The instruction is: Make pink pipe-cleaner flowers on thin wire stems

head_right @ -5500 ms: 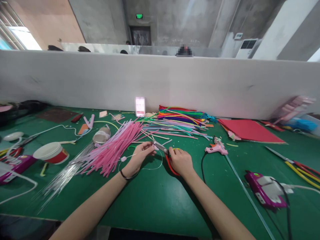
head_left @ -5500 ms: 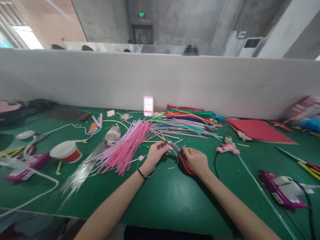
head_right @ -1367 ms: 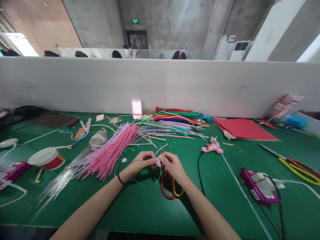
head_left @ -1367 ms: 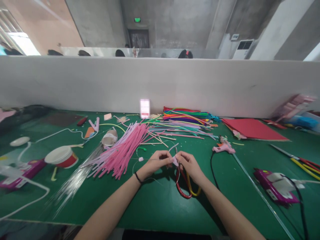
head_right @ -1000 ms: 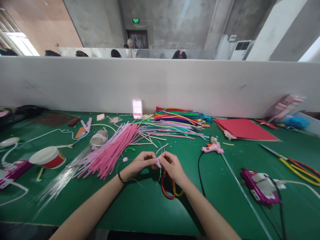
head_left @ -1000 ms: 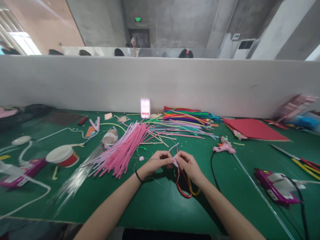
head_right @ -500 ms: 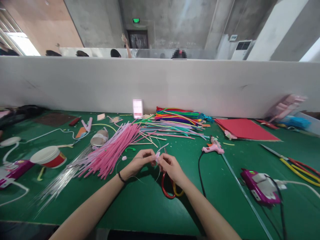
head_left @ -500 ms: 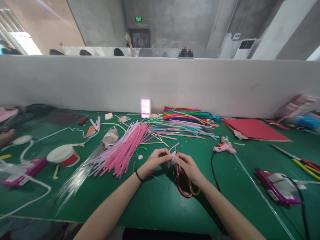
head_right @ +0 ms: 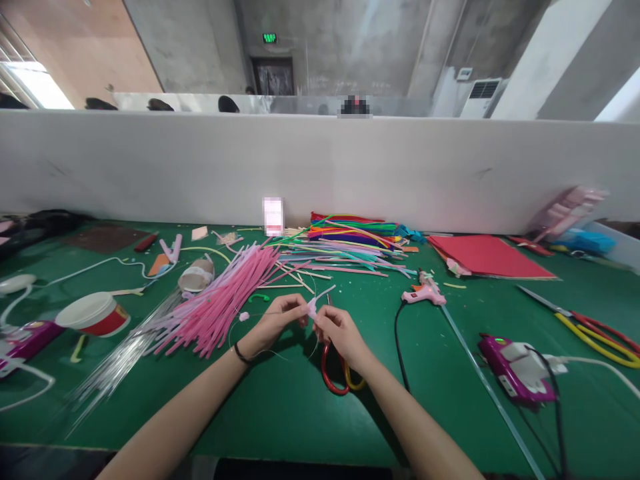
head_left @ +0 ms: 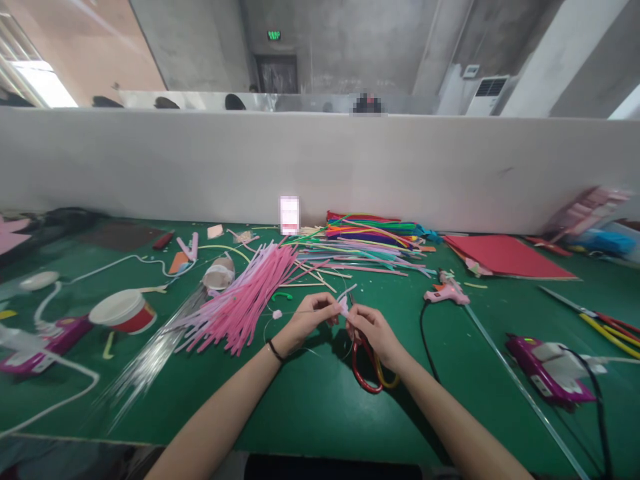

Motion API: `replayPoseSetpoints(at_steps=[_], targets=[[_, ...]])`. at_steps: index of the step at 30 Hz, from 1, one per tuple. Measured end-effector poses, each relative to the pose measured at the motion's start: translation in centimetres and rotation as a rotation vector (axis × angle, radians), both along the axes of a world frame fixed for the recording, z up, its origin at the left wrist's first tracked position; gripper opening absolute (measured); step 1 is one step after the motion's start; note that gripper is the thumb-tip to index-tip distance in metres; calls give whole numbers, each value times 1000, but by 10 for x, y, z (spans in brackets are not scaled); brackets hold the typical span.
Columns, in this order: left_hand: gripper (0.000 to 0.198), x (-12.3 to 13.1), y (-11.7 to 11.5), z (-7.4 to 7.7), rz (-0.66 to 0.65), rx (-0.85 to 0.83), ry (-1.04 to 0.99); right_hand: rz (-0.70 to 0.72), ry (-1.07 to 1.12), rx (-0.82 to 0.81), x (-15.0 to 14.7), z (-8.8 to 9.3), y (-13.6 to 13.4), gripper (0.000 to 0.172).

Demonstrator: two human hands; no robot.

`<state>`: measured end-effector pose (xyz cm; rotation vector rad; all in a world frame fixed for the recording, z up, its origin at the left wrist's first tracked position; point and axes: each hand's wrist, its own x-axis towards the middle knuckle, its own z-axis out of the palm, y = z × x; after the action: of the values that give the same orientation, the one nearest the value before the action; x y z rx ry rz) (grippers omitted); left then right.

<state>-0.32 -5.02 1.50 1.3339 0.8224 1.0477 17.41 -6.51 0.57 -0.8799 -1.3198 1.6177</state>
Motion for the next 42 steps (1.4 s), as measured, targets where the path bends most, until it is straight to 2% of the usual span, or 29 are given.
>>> replayPoseSetpoints(at_steps=[6,15,23,27,37,42], targets=[[29,1,0,-1,-15,1,15,-18,27,-77,-2,-3,0,36],[27,-1,1,-5,-64,-7,24,-14,-35,-23,-4,-9,2,40],[31,1,-1,-1,-84,-11,19,-1,-76,66,-1,-7,3,39],[31,2,-2,-1,-79,-24,22,-59,-62,8,-3,-8,1,41],[34,3,-2,2,-66,-55,12,-40,-46,49,-3,-8,2,40],[34,3,-1,0,-37,-51,28,-45,-40,15,-7,-11,2,43]])
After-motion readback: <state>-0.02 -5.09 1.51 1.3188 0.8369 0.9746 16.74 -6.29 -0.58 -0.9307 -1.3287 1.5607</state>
